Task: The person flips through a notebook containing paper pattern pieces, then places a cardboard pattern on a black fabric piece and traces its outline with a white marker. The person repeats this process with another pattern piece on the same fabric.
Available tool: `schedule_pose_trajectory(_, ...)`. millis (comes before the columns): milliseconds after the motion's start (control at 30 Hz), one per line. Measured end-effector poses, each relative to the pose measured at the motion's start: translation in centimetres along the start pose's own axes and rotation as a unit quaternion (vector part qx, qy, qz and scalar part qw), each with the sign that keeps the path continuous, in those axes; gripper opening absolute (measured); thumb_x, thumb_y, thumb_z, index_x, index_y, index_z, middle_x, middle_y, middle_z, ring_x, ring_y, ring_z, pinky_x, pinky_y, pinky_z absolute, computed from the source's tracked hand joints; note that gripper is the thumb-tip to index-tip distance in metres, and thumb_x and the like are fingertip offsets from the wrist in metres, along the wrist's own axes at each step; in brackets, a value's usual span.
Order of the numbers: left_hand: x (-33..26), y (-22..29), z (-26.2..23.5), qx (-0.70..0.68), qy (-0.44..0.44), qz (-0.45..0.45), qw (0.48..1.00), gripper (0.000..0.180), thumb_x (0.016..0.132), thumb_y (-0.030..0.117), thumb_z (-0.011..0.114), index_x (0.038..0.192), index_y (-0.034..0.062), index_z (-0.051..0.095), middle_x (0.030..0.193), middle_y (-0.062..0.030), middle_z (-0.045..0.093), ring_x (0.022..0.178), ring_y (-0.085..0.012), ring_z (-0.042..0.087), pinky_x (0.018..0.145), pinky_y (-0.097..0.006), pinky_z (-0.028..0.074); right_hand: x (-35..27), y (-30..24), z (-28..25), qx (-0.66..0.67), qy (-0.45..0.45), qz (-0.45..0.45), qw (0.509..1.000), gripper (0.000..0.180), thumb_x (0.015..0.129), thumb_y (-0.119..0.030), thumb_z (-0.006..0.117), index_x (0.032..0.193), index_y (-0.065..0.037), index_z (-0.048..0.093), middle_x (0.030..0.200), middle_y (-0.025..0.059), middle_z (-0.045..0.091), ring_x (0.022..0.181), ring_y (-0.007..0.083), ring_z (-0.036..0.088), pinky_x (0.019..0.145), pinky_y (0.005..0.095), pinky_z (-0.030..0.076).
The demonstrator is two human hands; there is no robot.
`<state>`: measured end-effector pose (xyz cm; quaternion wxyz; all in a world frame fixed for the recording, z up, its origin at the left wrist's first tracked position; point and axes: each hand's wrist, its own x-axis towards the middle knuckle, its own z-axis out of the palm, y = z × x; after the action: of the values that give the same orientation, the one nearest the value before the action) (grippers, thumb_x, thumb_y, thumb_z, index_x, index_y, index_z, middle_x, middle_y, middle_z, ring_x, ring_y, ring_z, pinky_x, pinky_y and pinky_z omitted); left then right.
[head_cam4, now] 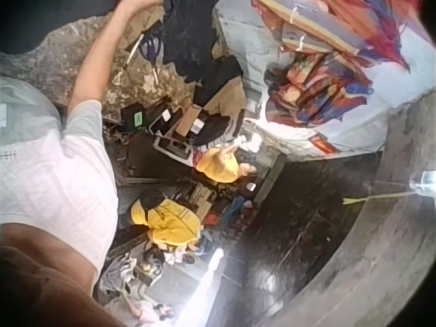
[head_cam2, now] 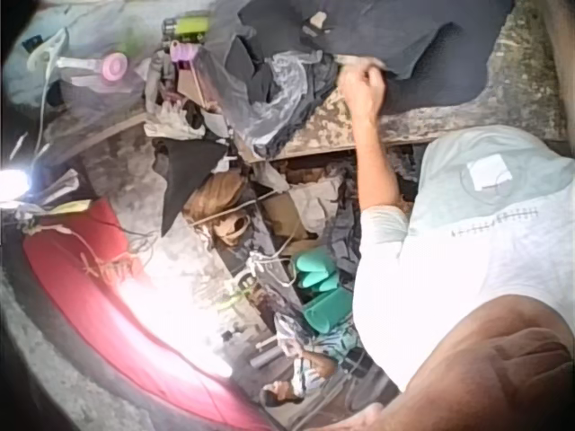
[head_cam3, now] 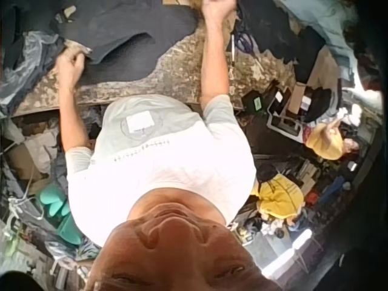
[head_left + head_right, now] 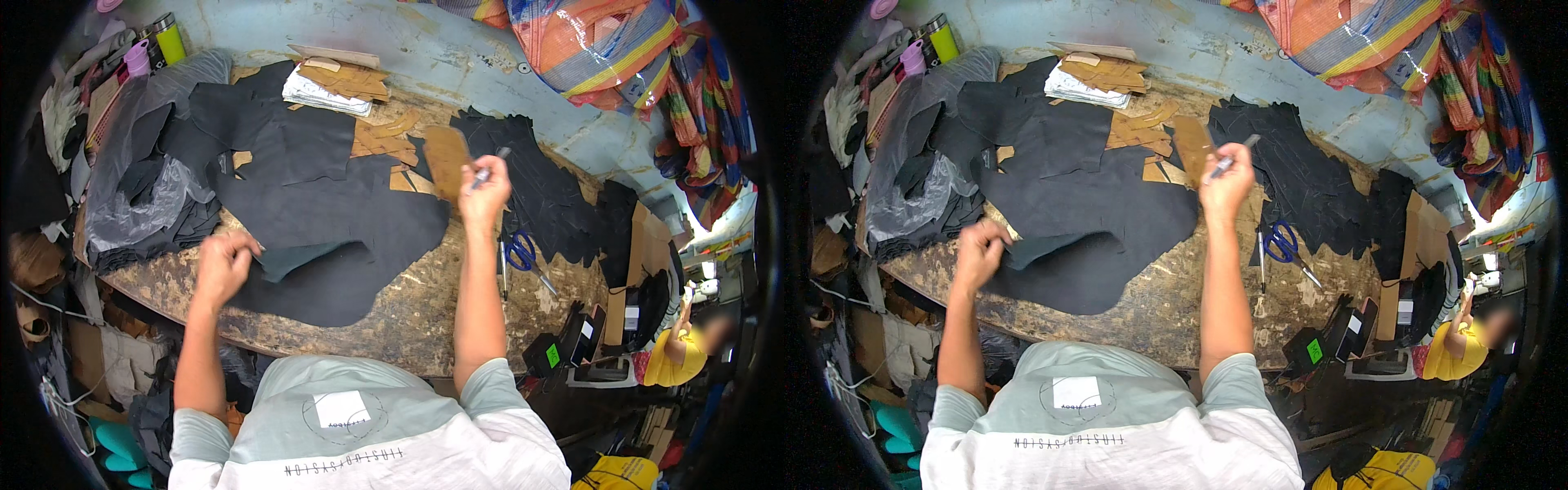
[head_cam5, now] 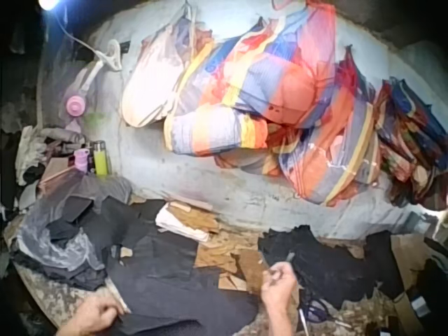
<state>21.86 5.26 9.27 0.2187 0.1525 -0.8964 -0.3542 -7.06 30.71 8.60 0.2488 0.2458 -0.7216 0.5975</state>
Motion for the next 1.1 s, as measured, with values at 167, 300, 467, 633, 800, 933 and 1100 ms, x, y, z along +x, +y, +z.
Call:
schedule_pose_trajectory(167,6.5,6.4,-2.9,0.198,-0.017,0.239,0.95,0.012,0.059,-0.004,0.056,0.061,0.0087,0.056,0.064,-0.0022,0.053,0.082,-0.0213,0.056,0.101,-0.055,0.026,-0.3,-3.1,-3.3,0.079,0.095,0.076,0.989,0.025,0.076,0.008,0.063,0.09,-0.003,0.046,0.079,0.0016,0.05,0.066,0.0061,0.048,0.061,0.0197,0.041)
schedule_pose_trajectory(300,7.3,11.4,1.2,0.127,-0.068,0.383,0.913,0.026,0.059,0.004,0.065,0.081,0.0168,0.066,0.123,-0.0094,0.051,0.124,-0.0291,0.042,0.102,-0.063,0.02,-3.1,-2.7,-4.1,0.148,0.126,0.128,0.973,0.025,0.077,0.009,0.063,0.09,-0.004,0.045,0.082,0.0036,0.053,0.07,0.0066,0.054,0.062,0.0197,0.044)
schedule_pose_trajectory(467,3.9,9.2,6.0,0.076,-0.024,0.149,0.986,0.051,0.068,0.015,0.073,0.116,0.0114,0.056,0.133,-0.0179,0.042,0.124,-0.0361,0.039,0.101,-0.048,0.032,-5.1,-0.3,-8.1,-0.04,0.172,0.085,0.981,0.025,0.076,0.01,0.061,0.09,-0.003,0.047,0.081,0.0018,0.049,0.072,0.0085,0.049,0.064,0.0223,0.041)
schedule_pose_trajectory(633,-0.3,3.0,6.2,0.214,-0.076,-0.218,0.949,0.089,0.052,0.033,0.086,0.124,-0.0016,0.047,0.122,-0.0282,0.046,0.116,-0.0382,0.045,0.096,-0.04,0.04,-7.6,1.8,-12.8,-0.055,0.186,0.162,0.968,0.025,0.075,0.009,0.061,0.095,-0.001,0.048,0.086,0.0052,0.053,0.077,0.0115,0.054,0.07,0.0239,0.044)
schedule_pose_trajectory(800,-1.7,0.6,5.6,0.143,-0.101,-0.288,0.942,0.084,0.05,0.024,0.088,0.121,-0.0007,0.048,0.109,-0.0199,0.054,0.104,-0.0334,0.053,0.089,-0.04,0.045,-10.4,2.3,-12.3,0.091,0.162,0.26,0.948,0.031,0.073,0.009,0.063,0.099,-0.002,0.051,0.09,0.0057,0.057,0.079,0.0104,0.055,0.072,0.022,0.046)
schedule_pose_trajectory(933,-1.9,0.3,6.0,0.124,0.01,-0.246,0.961,0.078,0.052,0.013,0.086,0.12,-0.0023,0.05,0.088,-0.013,0.059,0.084,-0.0278,0.059,0.077,-0.035,0.048,-12.0,0.6,-8.6,0.143,0.056,0.306,0.94,0.038,0.073,0.011,0.064,0.106,-0.002,0.051,0.096,0.0064,0.057,0.087,0.0115,0.055,0.076,0.0237,0.047)
schedule_pose_trajectory(1100,-1.3,-2.7,5.7,-0.048,-0.032,-0.312,0.948,0.067,0.057,0.001,0.08,0.118,-0.0062,0.053,0.076,-0.0077,0.061,0.07,-0.0151,0.06,0.065,-0.025,0.049,-13.2,-2.0,-3.0,0.224,-0.1,0.298,0.922,0.048,0.074,0.014,0.062,0.117,0.001,0.046,0.109,0.0128,0.056,0.099,0.016,0.055,0.086,0.0269,0.047)
